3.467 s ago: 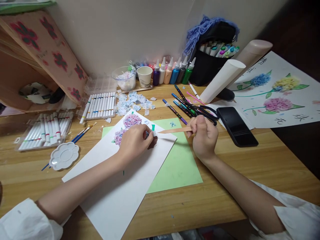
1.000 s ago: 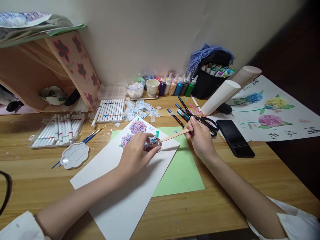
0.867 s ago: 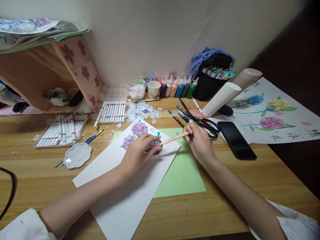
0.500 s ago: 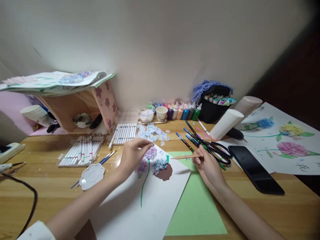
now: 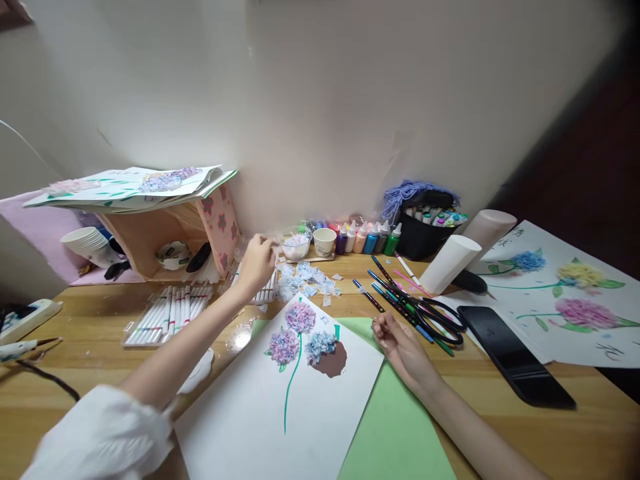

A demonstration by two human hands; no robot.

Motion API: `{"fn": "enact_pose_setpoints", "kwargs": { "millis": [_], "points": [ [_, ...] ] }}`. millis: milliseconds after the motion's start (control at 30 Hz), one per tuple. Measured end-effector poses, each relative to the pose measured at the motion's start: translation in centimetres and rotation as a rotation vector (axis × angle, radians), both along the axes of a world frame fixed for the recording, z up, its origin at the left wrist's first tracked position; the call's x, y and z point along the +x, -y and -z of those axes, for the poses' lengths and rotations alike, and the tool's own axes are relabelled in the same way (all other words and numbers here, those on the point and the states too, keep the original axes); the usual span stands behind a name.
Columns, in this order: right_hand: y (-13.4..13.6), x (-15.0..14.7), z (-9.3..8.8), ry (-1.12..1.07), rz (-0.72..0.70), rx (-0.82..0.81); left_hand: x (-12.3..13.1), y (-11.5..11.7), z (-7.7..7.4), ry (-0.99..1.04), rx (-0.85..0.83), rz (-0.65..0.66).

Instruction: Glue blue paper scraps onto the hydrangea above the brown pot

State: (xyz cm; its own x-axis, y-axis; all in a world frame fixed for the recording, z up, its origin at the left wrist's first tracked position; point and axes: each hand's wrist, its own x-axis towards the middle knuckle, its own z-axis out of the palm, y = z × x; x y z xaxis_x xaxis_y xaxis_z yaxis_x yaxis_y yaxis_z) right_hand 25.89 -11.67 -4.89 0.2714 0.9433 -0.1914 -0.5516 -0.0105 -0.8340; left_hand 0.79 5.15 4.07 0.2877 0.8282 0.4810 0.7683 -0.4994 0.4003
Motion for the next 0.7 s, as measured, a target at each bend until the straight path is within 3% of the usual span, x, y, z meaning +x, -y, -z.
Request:
{"fn": "enact_pose_setpoints", "kwargs": {
  "millis": [133, 233, 367, 567, 700],
  "points": [
    [0.1, -0.1, -0.2, 0.012, -0.057, 0.004, -5.4, 8.4, 0.7, -0.208, -0.352, 0.022],
    [-0.1, 0.3, -0.6, 0.019, -0.043, 0.030, -8.4, 12.8, 1.7, -0.237, -0.635, -0.022],
    [-0.5, 1.1, -1.0, 0.063, 0.036, 0.037, -9.8, 14.8, 3.1, -0.231, -0.784, -0.058],
    [-0.9, 2.2, -0.9, 0.118, 0.112, 0.109, -9.6, 16.1, 4.5, -0.170, -0.777, -0.049],
    [-1.1, 3.8, -1.3, 0.109, 0.221, 0.187, -9.3, 17.7, 4.9, 0.019, -0.797, -0.062]
  ]
}}
